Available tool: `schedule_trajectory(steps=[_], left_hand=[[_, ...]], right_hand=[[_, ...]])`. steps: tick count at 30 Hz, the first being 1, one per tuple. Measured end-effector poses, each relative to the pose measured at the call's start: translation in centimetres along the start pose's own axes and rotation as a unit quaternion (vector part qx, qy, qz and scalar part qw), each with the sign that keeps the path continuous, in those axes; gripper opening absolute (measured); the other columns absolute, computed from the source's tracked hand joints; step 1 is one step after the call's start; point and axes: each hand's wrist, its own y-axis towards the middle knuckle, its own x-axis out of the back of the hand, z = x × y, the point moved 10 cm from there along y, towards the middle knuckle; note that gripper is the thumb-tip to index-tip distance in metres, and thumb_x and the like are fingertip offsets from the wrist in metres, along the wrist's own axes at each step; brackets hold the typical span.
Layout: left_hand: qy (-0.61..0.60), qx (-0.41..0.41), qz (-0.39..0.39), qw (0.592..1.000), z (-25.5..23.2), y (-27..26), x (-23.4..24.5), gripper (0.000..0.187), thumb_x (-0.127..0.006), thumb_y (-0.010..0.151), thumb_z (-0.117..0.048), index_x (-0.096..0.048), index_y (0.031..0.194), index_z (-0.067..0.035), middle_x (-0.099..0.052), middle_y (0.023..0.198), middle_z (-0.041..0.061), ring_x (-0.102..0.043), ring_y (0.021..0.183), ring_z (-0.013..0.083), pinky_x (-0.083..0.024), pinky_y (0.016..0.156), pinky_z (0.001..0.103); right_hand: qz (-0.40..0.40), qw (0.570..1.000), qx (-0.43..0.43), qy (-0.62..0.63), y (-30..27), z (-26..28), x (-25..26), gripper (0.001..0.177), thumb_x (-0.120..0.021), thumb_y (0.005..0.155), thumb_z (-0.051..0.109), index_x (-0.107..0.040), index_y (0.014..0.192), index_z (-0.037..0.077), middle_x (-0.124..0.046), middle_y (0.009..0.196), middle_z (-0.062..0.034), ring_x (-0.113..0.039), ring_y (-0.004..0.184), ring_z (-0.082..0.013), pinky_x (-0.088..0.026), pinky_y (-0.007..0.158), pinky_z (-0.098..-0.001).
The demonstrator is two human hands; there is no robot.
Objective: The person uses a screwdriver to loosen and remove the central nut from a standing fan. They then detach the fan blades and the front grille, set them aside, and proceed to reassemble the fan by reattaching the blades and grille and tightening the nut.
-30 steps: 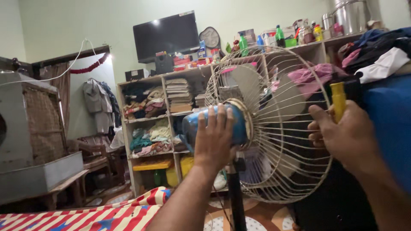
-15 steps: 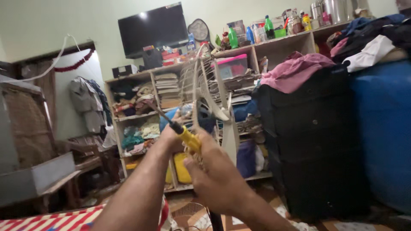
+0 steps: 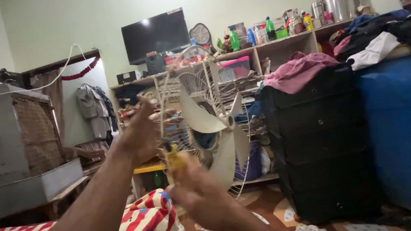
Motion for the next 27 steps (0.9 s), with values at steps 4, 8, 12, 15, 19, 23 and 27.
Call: schedule_trajectory(steps=[4, 8, 12, 15, 19, 23, 27], left_hand=[[0.271, 0.013, -0.047, 0.961, -0.5, 0.9, 0.6, 0.065, -0.073, 0.073, -0.032, -0.06, 0.132, -0.007, -0.068, 0.128, 0.013, -0.061, 0.117, 0.0236, -0.044, 0.099, 0.047], [0.144, 0.013, -0.041, 0.989, -0.1, 0.9, 1.8, 0.066, -0.064, 0.076, -0.018, -0.052, 0.138, 0.0, -0.058, 0.126, 0.018, -0.057, 0.11, 0.0292, -0.047, 0.099, 0.053], [0.113, 0.033, -0.028, 0.993, 0.2, -0.2, 3.5, 0.09, -0.058, 0.07, -0.01, -0.03, 0.155, -0.012, -0.051, 0.148, 0.012, -0.057, 0.127, 0.0266, -0.045, 0.109, 0.047], [0.077, 0.034, 0.023, 0.996, 0.1, -0.5, 3.6, 0.102, -0.056, 0.068, -0.008, -0.019, 0.162, -0.017, -0.045, 0.157, 0.009, -0.054, 0.134, 0.0263, -0.042, 0.112, 0.045], [0.057, 0.064, 0.024, 0.996, 0.5, 0.0, 4.6, 0.103, -0.056, 0.066, -0.005, -0.021, 0.162, -0.022, -0.047, 0.156, 0.007, -0.055, 0.134, 0.0254, -0.042, 0.116, 0.045], [0.012, 0.054, 0.042, 0.998, 0.7, 0.2, 4.9, 0.098, -0.059, 0.07, -0.006, -0.029, 0.163, -0.018, -0.053, 0.15, 0.014, -0.057, 0.128, 0.0279, -0.043, 0.115, 0.046], [0.008, 0.053, 0.023, 0.998, 1.0, 0.2, 5.4, 0.095, -0.061, 0.068, -0.008, -0.036, 0.158, -0.019, -0.056, 0.148, 0.009, -0.061, 0.126, 0.0257, -0.044, 0.114, 0.045]], right_hand=[[-0.279, 0.947, 0.116, 0.11, -0.5, -1.1, 9.5, 0.047, -0.049, 0.089, 0.003, -0.06, 0.134, 0.008, -0.077, 0.1, -0.0161, -0.08, 0.076, -0.024, -0.063, 0.064, -0.0371], [-0.492, 0.865, 0.047, 0.084, -3.7, -8.7, 19.9, 0.007, -0.059, 0.088, 0.004, -0.06, 0.094, 0.001, -0.071, 0.085, -0.0094, -0.072, 0.072, -0.0139, -0.062, 0.069, -0.0276], [-0.539, 0.831, -0.125, 0.057, -7.9, -20.3, 25.5, 0.016, -0.069, 0.09, 0.013, -0.057, 0.096, 0.004, -0.063, 0.081, -0.0055, -0.057, 0.067, -0.0129, -0.048, 0.063, -0.0317], [-0.54, 0.807, -0.239, 0.021, -10.7, -27.7, 27.1, 0.029, -0.073, 0.092, 0.022, -0.058, 0.105, 0.0, -0.059, 0.088, -0.0107, -0.056, 0.074, -0.0207, -0.049, 0.067, -0.0384], [-0.512, 0.79, -0.297, 0.158, -11.6, -35.0, 26.2, 0.054, -0.067, 0.096, 0.031, -0.045, 0.133, -0.002, -0.055, 0.126, -0.0186, -0.059, 0.113, -0.0346, -0.052, 0.092, -0.0453], [-0.432, 0.802, -0.272, 0.309, -9.8, -37.3, 23.4, 0.07, -0.056, 0.102, 0.028, -0.018, 0.15, -0.005, -0.04, 0.147, -0.0334, -0.046, 0.137, -0.0494, -0.045, 0.11, -0.0527], [-0.388, 0.822, -0.267, 0.321, -7.6, -37.8, 21.0, 0.054, -0.05, 0.103, 0.018, -0.031, 0.146, -0.01, -0.055, 0.138, -0.0314, -0.058, 0.129, -0.0427, -0.05, 0.109, -0.0489]])
